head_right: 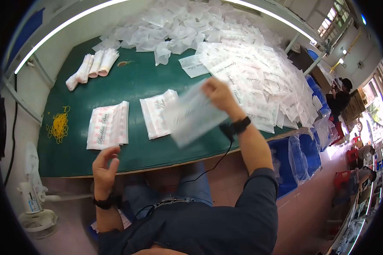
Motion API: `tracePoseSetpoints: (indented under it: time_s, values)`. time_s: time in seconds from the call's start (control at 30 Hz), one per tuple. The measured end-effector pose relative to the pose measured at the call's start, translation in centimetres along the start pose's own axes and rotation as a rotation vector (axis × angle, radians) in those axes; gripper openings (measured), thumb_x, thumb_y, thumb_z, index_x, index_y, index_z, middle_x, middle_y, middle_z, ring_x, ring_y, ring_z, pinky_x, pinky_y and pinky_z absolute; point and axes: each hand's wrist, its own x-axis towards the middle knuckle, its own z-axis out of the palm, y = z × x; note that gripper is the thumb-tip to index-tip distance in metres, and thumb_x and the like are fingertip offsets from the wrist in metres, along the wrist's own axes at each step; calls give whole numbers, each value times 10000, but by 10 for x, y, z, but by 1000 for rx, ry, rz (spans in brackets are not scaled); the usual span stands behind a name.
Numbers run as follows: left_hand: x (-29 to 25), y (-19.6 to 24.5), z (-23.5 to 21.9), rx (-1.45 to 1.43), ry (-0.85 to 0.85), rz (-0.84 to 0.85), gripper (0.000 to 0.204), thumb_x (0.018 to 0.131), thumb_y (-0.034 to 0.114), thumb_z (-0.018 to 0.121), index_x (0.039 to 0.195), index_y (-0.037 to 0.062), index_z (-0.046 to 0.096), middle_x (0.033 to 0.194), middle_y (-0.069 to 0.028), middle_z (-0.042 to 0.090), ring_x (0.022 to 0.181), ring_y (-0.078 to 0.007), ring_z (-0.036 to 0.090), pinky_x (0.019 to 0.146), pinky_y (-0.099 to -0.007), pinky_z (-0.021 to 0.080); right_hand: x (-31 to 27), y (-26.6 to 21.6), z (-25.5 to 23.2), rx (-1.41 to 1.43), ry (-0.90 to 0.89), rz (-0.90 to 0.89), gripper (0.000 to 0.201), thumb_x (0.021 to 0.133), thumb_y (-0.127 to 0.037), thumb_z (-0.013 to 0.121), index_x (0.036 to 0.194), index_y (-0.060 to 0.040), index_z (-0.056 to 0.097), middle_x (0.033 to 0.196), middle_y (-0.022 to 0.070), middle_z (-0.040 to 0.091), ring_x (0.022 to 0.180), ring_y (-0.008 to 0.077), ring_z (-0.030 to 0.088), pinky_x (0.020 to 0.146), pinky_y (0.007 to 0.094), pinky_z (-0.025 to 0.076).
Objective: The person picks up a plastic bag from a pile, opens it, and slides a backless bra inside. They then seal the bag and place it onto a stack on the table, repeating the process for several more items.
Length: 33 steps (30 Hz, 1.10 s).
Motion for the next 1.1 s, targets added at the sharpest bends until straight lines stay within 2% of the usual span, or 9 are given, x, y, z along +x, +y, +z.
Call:
tracePoseSetpoints:
  time_s: [0.03, 0.1, 0.17, 0.23, 0.37, 0.57, 0.87, 0.97, 1.1]
  values:
    - [6, -19, -8, 91, 145, -61, 402, 950, 99, 751, 1320, -36, 674, 1254, -173, 733, 1098, -278, 711, 971, -350, 543, 44, 34, -42, 13, 307, 41, 109, 1012, -103, 662, 966, -8, 691, 794, 47, 673, 707, 114, 585, 656, 299, 489]
    - [30, -44, -27, 431, 303, -124, 358, 938, 112, 753, 1262, -31, 698, 1296, -179, 712, 1146, -323, 693, 1007, -384, 534, 103, 91, -123, -493, 520, 114, 375, 973, -292, 710, 1197, 7, 688, 944, 136, 767, 855, 261, 724, 794, 378, 560]
    - [48, -87, -49, 786, 370, 143, 367, 921, 142, 759, 1241, -27, 702, 1329, -189, 692, 1212, -376, 652, 1047, -449, 513, 123, 117, -152, -600, 697, 248, 735, 933, -394, 710, 1495, 42, 524, 1185, 181, 778, 1119, 384, 721, 1034, 415, 529]
    - [60, -101, -68, 868, 412, 84, 417, 903, 204, 778, 1243, -25, 701, 1376, -199, 667, 1275, -411, 603, 1085, -493, 484, 120, 103, -144, -539, 746, 143, 680, 943, -359, 719, 1472, 35, 555, 1166, 146, 779, 1082, 315, 738, 977, 387, 552]
    - [64, -112, -87, 902, 361, -157, 517, 883, 304, 817, 1243, -50, 707, 1285, -253, 689, 1176, -436, 648, 1038, -480, 512, 48, 50, -54, -34, 247, 92, 490, 1016, -192, 714, 1432, 38, 595, 1079, 37, 742, 940, 84, 680, 793, 256, 541]
    - [69, -109, -92, 802, 316, -331, 555, 809, 359, 876, 1195, -9, 722, 1212, -198, 709, 1116, -370, 670, 980, -459, 533, -100, -1, 63, -25, -200, -14, 330, 1003, -51, 716, 1326, 10, 686, 1045, 51, 733, 873, 115, 677, 790, 267, 553]
    - [71, -112, -89, 655, 366, -362, 462, 808, 341, 884, 1094, 12, 729, 996, -159, 723, 895, -318, 690, 818, -423, 553, -156, -17, 112, 77, -228, 13, 283, 977, -38, 741, 1253, 16, 719, 971, 71, 755, 826, 119, 686, 782, 268, 559]
    - [72, -105, -86, 498, 447, -282, 340, 883, 285, 858, 1023, 1, 735, 896, -77, 684, 786, -200, 629, 739, -344, 521, -157, -22, 114, 102, -223, 20, 286, 975, -37, 744, 1254, 19, 717, 973, 72, 755, 826, 119, 687, 778, 270, 559]
    - [56, -75, -68, 455, 419, -36, 233, 928, 239, 813, 941, 16, 746, 908, -123, 712, 788, -273, 662, 712, -377, 517, -146, -45, 120, 123, -227, -13, 291, 967, -33, 751, 1250, 22, 714, 997, 74, 760, 854, 120, 691, 786, 272, 555]
